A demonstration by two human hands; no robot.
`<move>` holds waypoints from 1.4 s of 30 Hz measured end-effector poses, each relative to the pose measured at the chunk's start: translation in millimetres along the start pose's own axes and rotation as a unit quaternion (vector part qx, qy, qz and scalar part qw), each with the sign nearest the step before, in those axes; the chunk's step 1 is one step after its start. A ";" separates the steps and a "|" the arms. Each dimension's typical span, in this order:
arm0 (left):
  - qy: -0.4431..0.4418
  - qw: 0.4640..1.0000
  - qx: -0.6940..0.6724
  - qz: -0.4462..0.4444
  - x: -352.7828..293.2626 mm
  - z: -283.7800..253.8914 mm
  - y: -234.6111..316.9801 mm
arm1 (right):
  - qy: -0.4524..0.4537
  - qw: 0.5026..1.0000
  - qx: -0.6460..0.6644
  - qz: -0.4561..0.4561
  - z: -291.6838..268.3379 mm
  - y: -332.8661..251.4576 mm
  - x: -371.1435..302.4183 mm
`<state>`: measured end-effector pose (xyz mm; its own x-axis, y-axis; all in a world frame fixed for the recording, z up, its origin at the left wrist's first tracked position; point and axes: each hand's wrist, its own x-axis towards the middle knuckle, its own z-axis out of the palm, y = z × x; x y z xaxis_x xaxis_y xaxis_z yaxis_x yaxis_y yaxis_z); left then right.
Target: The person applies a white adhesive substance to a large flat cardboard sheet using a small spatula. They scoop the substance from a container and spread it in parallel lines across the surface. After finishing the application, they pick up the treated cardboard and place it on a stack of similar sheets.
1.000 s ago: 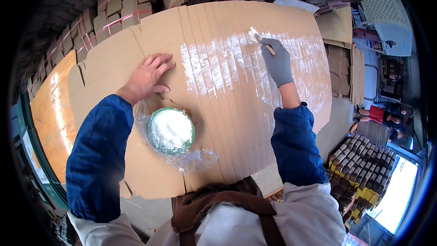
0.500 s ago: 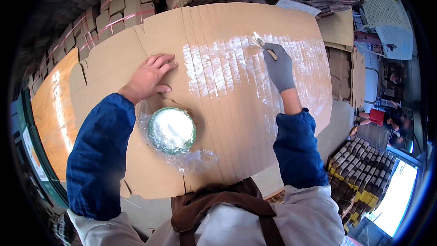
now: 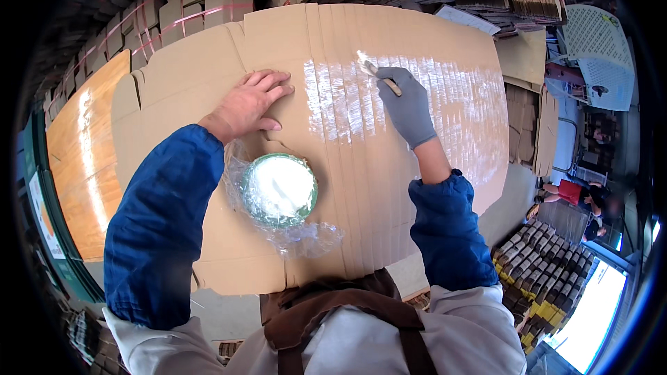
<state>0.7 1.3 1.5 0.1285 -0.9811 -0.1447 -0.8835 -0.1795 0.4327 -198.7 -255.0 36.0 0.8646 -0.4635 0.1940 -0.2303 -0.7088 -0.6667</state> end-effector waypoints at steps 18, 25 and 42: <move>0.007 1.000 -0.004 0.005 -2.8 3.3 -4.0 | -0.019 0.999 0.044 0.007 38.3 -33.2 1.8; -0.002 1.000 -0.007 -0.003 -2.8 4.1 -3.8 | -0.021 0.999 0.043 0.016 32.3 -51.1 1.1; 0.008 1.000 -0.004 0.000 -5.5 5.6 -5.7 | -0.025 0.997 0.056 0.051 42.7 -69.8 9.4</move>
<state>2.5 8.2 -5.1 0.1363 -0.9819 -0.1312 -0.8799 -0.1808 0.4393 -155.5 -187.2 53.6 0.8615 -0.5003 0.0866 -0.2694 -0.5950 -0.7572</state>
